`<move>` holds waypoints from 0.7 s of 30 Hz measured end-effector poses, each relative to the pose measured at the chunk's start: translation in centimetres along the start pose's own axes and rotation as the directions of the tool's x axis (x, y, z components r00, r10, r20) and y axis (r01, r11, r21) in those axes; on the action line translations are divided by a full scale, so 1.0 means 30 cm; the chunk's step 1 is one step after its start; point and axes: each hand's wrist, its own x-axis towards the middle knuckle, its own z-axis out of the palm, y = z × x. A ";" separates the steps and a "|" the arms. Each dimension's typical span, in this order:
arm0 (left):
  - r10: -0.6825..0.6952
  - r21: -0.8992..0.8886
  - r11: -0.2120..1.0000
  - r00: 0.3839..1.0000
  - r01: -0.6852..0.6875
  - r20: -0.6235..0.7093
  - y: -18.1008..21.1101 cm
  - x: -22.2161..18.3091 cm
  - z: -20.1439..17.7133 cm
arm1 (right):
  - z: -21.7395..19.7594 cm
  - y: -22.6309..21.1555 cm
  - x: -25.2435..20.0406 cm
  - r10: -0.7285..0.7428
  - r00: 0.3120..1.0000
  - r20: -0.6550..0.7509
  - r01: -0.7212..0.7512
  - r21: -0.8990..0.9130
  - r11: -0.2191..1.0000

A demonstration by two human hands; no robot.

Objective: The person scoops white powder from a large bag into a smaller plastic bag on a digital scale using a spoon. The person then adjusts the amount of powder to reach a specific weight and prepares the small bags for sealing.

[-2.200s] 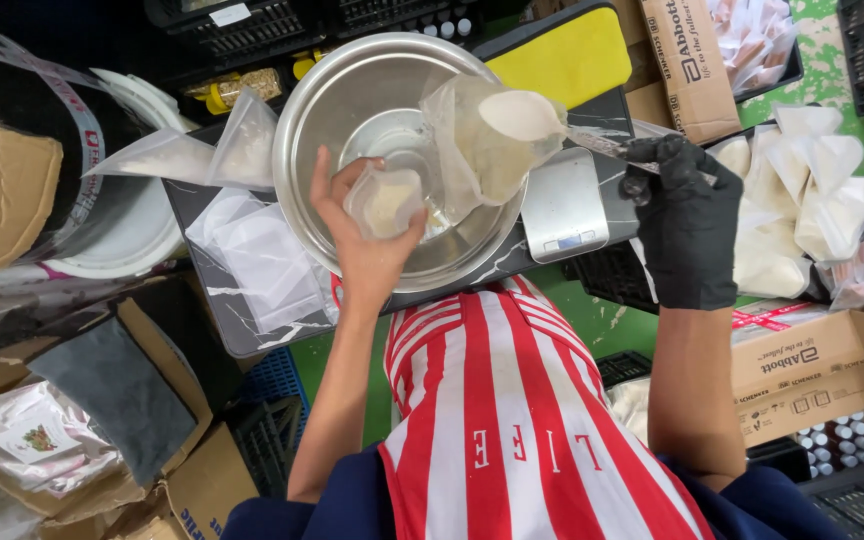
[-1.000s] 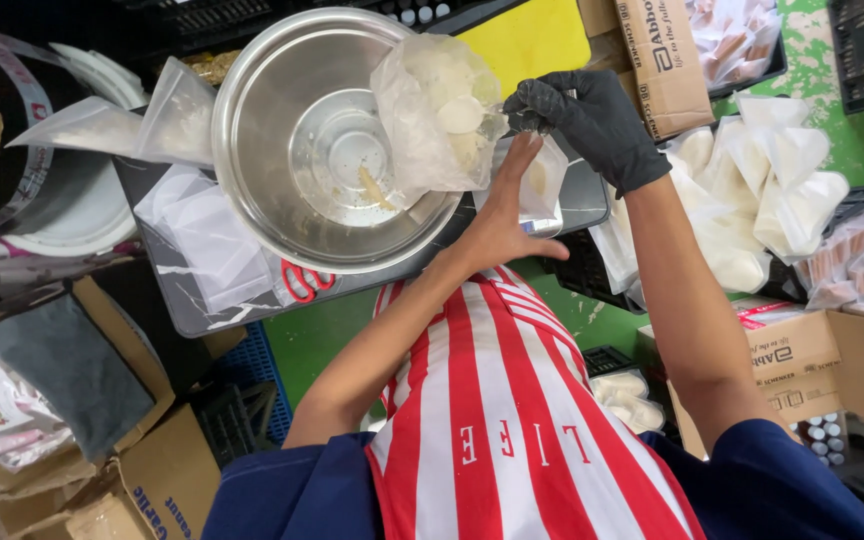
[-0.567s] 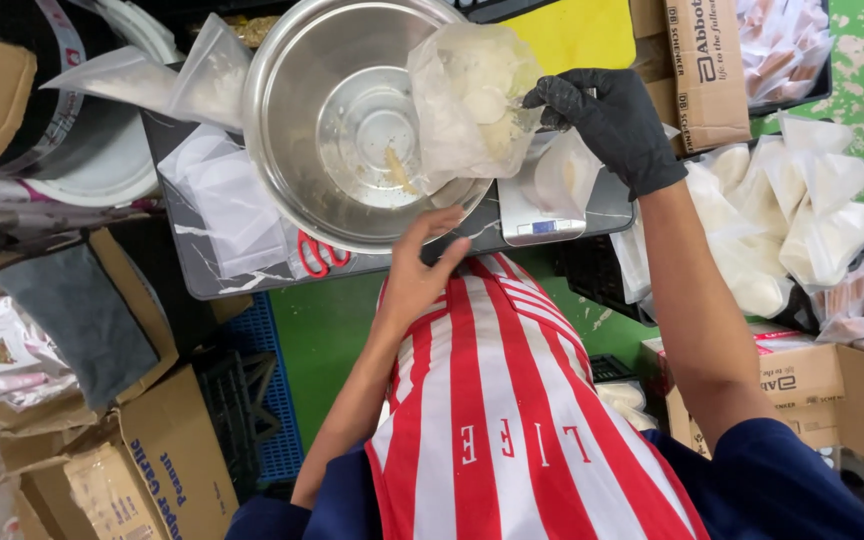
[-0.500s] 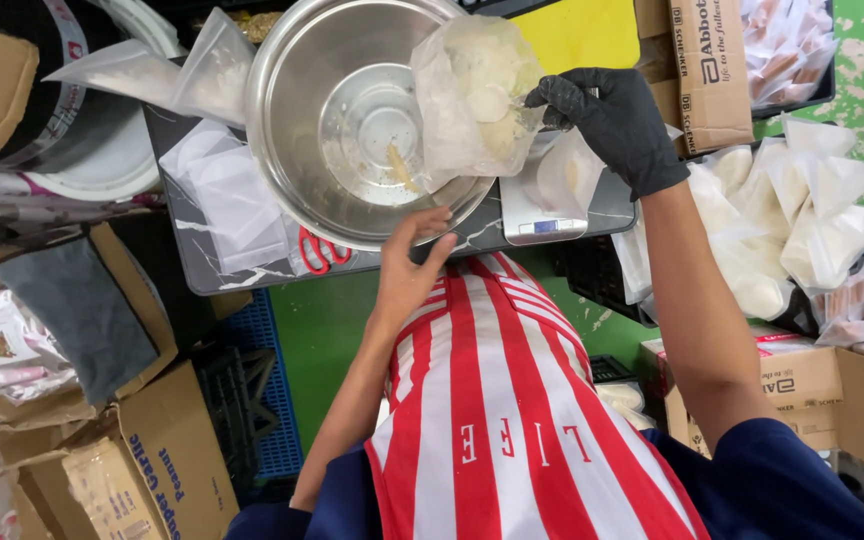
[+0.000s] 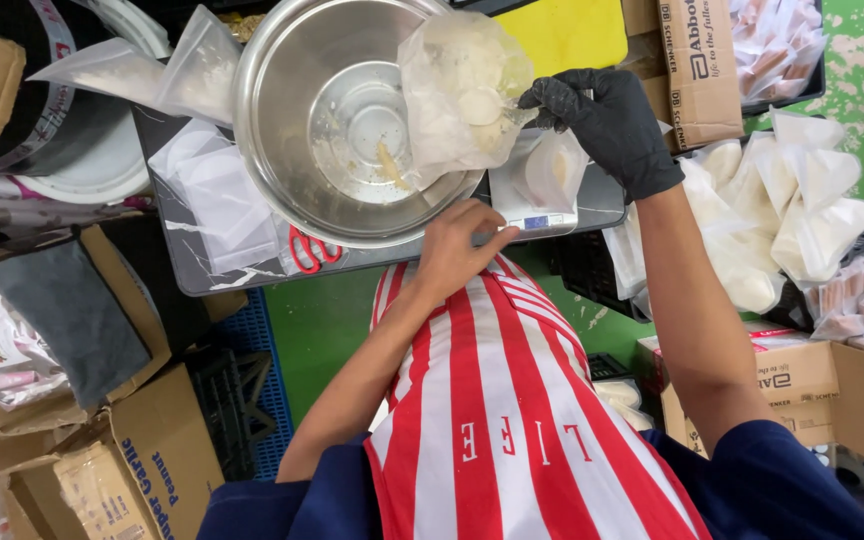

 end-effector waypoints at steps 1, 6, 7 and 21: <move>0.000 -0.001 1.000 1.000 0.000 0.002 -0.009 0.020 0.041 | -0.003 -0.004 -0.004 0.002 1.000 -0.001 -0.002 0.000 1.000; 0.403 0.390 0.848 0.914 -0.358 -0.039 -0.022 0.131 0.194 | -0.005 -0.018 -0.003 0.007 1.000 -0.006 -0.007 -0.031 0.999; 0.399 0.391 0.851 0.916 -0.351 -0.046 -0.033 0.142 0.224 | -0.013 -0.018 0.001 0.007 1.000 0.002 -0.006 -0.033 0.999; 0.432 0.136 0.886 0.896 -0.444 0.104 0.104 0.054 -0.104 | -0.031 -0.053 0.203 0.078 0.914 0.399 -0.006 -0.179 0.984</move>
